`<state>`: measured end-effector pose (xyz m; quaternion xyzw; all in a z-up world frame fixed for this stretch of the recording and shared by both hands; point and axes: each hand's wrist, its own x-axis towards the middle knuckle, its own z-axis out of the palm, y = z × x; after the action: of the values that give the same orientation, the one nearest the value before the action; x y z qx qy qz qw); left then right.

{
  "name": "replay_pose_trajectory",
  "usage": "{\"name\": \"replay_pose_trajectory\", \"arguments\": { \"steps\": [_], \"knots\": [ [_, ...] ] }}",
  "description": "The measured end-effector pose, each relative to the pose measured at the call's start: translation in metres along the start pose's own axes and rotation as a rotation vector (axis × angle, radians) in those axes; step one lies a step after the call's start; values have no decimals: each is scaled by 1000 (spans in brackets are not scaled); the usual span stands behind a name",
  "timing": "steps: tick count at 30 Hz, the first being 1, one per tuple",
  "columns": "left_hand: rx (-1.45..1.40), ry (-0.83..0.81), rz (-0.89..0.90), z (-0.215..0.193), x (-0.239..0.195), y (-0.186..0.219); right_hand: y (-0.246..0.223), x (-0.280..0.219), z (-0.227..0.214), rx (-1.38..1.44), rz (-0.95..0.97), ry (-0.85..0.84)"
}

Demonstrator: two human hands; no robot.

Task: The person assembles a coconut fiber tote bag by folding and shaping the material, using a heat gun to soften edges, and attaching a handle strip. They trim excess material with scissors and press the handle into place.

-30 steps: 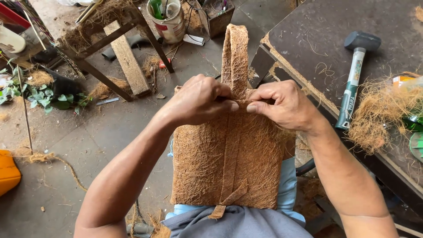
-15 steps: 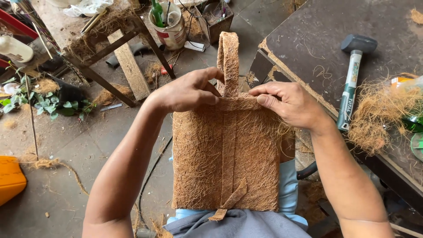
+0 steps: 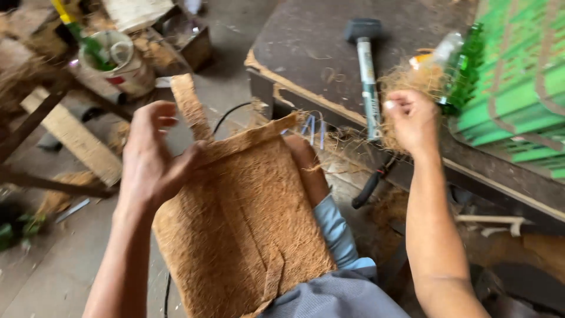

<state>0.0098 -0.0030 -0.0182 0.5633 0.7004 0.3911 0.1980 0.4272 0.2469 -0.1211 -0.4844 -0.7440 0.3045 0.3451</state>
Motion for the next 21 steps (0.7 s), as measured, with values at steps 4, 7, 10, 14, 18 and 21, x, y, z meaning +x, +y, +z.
{"name": "replay_pose_trajectory", "arguments": {
  "steps": [4,7,10,14,18,21],
  "knots": [
    [480,9,335,4,-1,15,28,-5,-54,-328,92,285],
    [647,-99,380,19,4,14,-41,-6,-61,-349,202,186],
    [659,-164,366,30,9,15,-117,-3,-39,-447,342,-152],
    [537,-215,321,34,11,20,-44,11,-15,-569,208,-433],
    [532,-112,374,31,10,4,45,58,-41,-340,-38,-421],
    [427,-86,298,24,6,1,96,110,-87,-550,-120,-243]
  ]
}}
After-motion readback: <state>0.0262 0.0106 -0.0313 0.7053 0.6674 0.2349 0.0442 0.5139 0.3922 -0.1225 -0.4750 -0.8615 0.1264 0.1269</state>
